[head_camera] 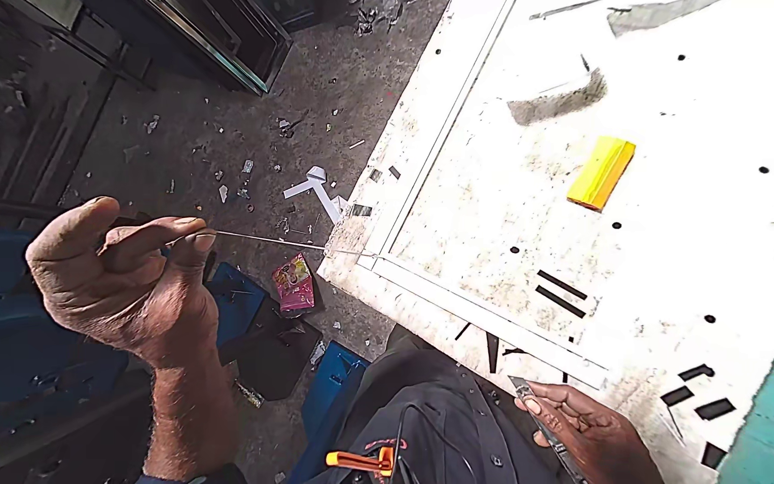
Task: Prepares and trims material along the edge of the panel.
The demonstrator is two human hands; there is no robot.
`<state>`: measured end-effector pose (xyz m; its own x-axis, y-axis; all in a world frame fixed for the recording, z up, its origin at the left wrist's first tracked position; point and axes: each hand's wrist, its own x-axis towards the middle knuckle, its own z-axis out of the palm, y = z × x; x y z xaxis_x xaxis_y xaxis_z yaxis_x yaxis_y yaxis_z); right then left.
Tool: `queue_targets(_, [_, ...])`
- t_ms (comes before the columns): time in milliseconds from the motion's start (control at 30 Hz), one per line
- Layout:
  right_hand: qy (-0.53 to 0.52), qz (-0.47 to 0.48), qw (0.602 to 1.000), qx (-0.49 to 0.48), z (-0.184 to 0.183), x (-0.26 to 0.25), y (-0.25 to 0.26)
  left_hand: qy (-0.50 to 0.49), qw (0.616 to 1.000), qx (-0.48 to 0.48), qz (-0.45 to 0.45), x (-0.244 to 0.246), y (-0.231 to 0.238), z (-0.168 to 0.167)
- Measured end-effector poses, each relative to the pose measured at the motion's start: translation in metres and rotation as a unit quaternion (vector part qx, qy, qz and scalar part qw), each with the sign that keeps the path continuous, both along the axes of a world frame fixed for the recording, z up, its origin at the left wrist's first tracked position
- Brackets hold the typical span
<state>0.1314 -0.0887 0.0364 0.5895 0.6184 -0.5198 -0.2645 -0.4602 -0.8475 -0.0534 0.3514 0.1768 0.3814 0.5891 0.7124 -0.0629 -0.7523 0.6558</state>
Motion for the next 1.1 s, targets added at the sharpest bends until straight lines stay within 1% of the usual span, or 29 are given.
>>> queue_targets(433, [0.006, -0.003, 1.0, 0.0, -0.003, 0.002, 0.02, 0.006, 1.0, 0.009, 0.017, -0.006, 0.01, 0.002])
queue_targets(633, [0.002, -0.001, 1.0, -0.006, -0.003, 0.001, 0.02, -0.006, 1.0, 0.002, 0.018, -0.002, 0.005, 0.004])
queue_targets(900, [0.012, -0.002, 1.0, -0.001, -0.005, -0.001, 0.017, -0.008, 1.0, 0.0, -0.003, -0.001, -0.003, 0.007])
queue_targets(1033, [0.017, -0.004, 1.0, -0.006, -0.005, -0.002, 0.014, -0.025, 1.0, -0.001, -0.002, 0.0, -0.007, 0.012])
queue_targets(1100, [0.018, -0.009, 1.0, -0.005, -0.005, -0.002, 0.014, -0.037, 0.999, -0.013, -0.015, -0.001, -0.012, 0.018])
